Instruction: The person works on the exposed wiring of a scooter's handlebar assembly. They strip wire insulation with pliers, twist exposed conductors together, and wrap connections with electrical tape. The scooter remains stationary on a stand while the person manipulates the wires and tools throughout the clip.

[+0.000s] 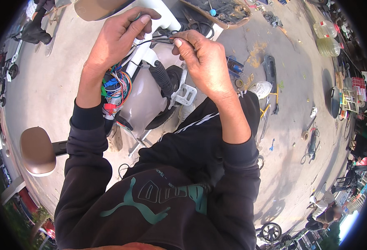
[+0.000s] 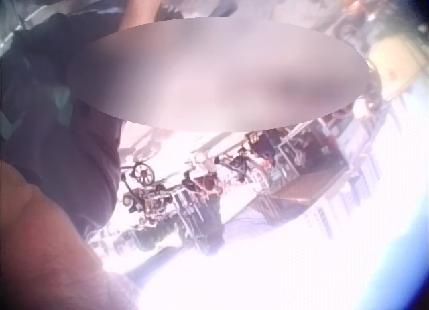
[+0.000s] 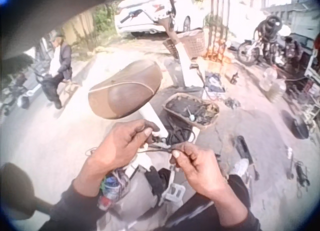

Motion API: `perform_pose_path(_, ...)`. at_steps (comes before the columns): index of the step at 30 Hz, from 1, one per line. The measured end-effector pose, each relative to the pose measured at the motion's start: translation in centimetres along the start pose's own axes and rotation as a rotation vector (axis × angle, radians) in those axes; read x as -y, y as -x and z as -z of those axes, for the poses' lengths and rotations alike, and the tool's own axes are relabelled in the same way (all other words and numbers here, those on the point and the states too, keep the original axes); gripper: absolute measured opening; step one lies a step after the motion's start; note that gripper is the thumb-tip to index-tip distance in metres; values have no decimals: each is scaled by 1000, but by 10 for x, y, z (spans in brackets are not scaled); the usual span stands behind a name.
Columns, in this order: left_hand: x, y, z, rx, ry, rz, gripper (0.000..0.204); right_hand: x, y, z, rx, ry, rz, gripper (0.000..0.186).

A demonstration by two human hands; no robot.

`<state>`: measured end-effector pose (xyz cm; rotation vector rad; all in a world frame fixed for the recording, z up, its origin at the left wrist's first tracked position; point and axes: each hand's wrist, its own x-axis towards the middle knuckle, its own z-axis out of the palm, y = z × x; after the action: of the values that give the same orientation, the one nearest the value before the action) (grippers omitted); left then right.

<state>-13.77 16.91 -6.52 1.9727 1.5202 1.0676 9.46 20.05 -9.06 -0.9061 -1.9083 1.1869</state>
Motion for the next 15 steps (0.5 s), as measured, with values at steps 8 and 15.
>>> perform_pose_path(8,-32,2,-9,-13,-117,-247,18,0,8,-10,-237,383,330,10)
perform_pose_path(15,-26,5,-23,16,-121,-155,16,-9,9,-7,-332,790,645,20)
